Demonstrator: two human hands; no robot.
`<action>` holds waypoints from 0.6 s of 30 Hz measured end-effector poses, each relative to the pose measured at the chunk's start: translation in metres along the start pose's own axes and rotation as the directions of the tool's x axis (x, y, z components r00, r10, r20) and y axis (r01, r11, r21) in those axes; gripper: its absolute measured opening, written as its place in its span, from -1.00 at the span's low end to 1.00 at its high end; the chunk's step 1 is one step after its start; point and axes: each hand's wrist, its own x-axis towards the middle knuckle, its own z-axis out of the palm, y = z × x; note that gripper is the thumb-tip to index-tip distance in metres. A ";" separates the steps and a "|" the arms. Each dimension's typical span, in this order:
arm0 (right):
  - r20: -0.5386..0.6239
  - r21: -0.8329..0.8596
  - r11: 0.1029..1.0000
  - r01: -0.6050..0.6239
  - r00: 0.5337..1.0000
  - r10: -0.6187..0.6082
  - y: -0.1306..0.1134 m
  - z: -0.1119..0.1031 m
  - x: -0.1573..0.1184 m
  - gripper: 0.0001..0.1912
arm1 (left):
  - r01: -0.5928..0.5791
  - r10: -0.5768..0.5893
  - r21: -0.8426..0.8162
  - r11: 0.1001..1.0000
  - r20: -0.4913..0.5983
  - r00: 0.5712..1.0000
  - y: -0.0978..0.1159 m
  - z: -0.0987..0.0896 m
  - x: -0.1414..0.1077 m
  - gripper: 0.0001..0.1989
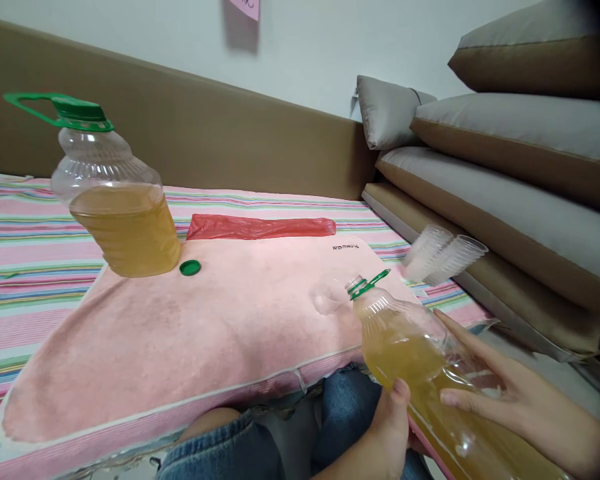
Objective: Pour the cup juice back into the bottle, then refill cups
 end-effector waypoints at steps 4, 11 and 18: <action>0.020 0.013 1.000 -0.004 1.000 0.003 0.002 -0.001 0.001 0.00 | 0.000 0.000 -0.013 1.000 0.001 1.000 -0.007 -0.002 0.002 0.03; 0.040 0.042 0.999 0.005 0.999 -0.007 0.000 -0.003 0.001 0.04 | 0.042 -0.042 -0.001 0.999 0.003 0.999 -0.016 -0.006 0.005 0.04; 0.033 0.020 1.000 -0.006 0.999 0.005 -0.004 -0.007 0.004 0.02 | 0.077 -0.077 0.069 0.995 0.005 0.997 0.001 0.004 0.000 0.15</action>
